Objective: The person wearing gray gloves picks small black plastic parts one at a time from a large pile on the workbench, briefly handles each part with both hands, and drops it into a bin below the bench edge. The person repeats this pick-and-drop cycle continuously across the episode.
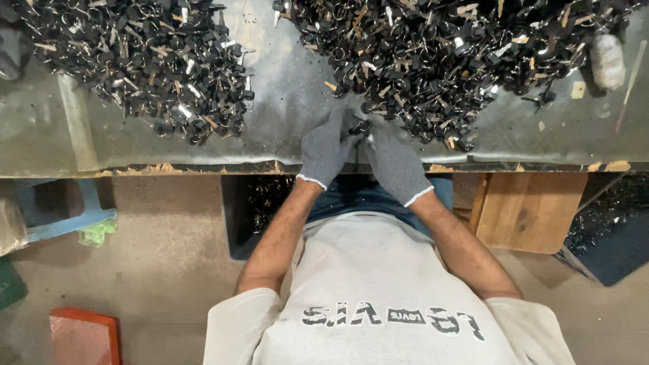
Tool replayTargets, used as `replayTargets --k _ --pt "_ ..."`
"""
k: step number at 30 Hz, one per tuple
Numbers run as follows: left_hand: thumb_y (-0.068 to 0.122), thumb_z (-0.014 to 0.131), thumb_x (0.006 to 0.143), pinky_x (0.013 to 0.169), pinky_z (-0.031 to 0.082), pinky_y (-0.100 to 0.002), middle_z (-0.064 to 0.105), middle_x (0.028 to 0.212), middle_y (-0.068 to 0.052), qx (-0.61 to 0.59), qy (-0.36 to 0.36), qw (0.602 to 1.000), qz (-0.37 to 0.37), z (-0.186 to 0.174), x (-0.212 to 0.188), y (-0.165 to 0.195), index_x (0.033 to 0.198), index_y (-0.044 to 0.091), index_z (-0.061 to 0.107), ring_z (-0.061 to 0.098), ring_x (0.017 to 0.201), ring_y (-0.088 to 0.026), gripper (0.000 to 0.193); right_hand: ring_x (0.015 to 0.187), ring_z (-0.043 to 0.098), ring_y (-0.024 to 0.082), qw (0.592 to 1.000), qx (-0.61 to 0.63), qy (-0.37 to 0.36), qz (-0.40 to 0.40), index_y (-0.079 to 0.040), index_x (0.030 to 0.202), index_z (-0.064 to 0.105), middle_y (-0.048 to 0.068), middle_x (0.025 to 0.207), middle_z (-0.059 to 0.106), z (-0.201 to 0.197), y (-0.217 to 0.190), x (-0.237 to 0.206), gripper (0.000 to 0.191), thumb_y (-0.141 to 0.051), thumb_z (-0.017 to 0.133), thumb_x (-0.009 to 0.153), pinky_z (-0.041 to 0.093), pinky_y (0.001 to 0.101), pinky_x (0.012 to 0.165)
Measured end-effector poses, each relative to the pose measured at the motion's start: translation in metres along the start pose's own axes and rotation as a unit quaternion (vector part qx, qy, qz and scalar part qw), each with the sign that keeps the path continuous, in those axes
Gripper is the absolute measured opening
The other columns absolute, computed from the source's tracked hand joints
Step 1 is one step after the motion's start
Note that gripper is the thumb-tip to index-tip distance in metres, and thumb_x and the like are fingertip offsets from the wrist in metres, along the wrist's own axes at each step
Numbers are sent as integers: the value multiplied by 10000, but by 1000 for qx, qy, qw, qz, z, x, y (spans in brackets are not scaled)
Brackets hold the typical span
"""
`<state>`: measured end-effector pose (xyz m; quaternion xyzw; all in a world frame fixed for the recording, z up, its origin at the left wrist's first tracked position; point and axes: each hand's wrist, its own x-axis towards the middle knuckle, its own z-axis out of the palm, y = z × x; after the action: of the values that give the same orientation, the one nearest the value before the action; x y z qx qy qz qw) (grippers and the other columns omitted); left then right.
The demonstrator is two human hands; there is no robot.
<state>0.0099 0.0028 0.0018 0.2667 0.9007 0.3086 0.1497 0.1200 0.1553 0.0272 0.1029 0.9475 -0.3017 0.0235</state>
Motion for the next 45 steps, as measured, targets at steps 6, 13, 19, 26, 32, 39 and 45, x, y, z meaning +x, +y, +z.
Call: replayTargets --k 6,13,19,26,32,39,45 --pt "280 737 869 726 571 -449 752 931 -94 -81 9 996 39 -13 5 7 1094 150 702 740 836 -323 262 889 713 424 987 22 -123 103 -19 1533 387 274 936 697 -5 7 15 610 -219 605 1000 583 509 759" --pt "146 698 843 722 535 -488 705 1004 -113 -3 10 995 98 -14 10 3 1022 120 697 695 881 -359 181 862 706 453 999 -22 -22 -41 28 1340 473 271 1053 703 2 5 34 510 -228 661 942 566 540 700" --pt "200 713 849 727 546 -475 709 967 -85 -31 31 996 79 -12 16 0 980 152 708 702 882 -342 139 818 705 448 998 -4 -51 39 52 1446 462 289 1001 693 7 4 29 554 -211 609 981 570 539 694" --pt "139 653 882 726 540 -490 696 979 -116 15 -4 992 128 -2 24 -12 1042 130 685 695 879 -353 163 814 729 412 991 -89 51 -88 66 1181 509 288 1077 717 14 11 37 380 -184 635 923 572 447 599" --pt "107 615 856 705 538 -490 678 966 -167 49 -6 984 173 15 20 -16 1093 73 651 679 805 -376 241 652 721 361 981 -195 -16 15 28 1066 571 220 809 700 38 5 34 160 -75 580 944 594 448 561" --pt "127 610 935 753 535 -485 708 1005 -149 -4 3 993 117 0 6 -1 1094 110 680 691 924 -359 175 660 720 387 987 -148 -49 39 8 1146 601 228 780 700 31 6 17 209 -139 573 1001 584 473 553" --pt "224 677 864 803 533 -506 733 1021 -128 -7 -58 994 95 -13 12 5 1015 133 720 685 958 -375 182 818 737 334 951 -305 -33 -31 -5 1283 605 168 1017 693 19 -2 -3 350 -131 610 957 594 427 603"
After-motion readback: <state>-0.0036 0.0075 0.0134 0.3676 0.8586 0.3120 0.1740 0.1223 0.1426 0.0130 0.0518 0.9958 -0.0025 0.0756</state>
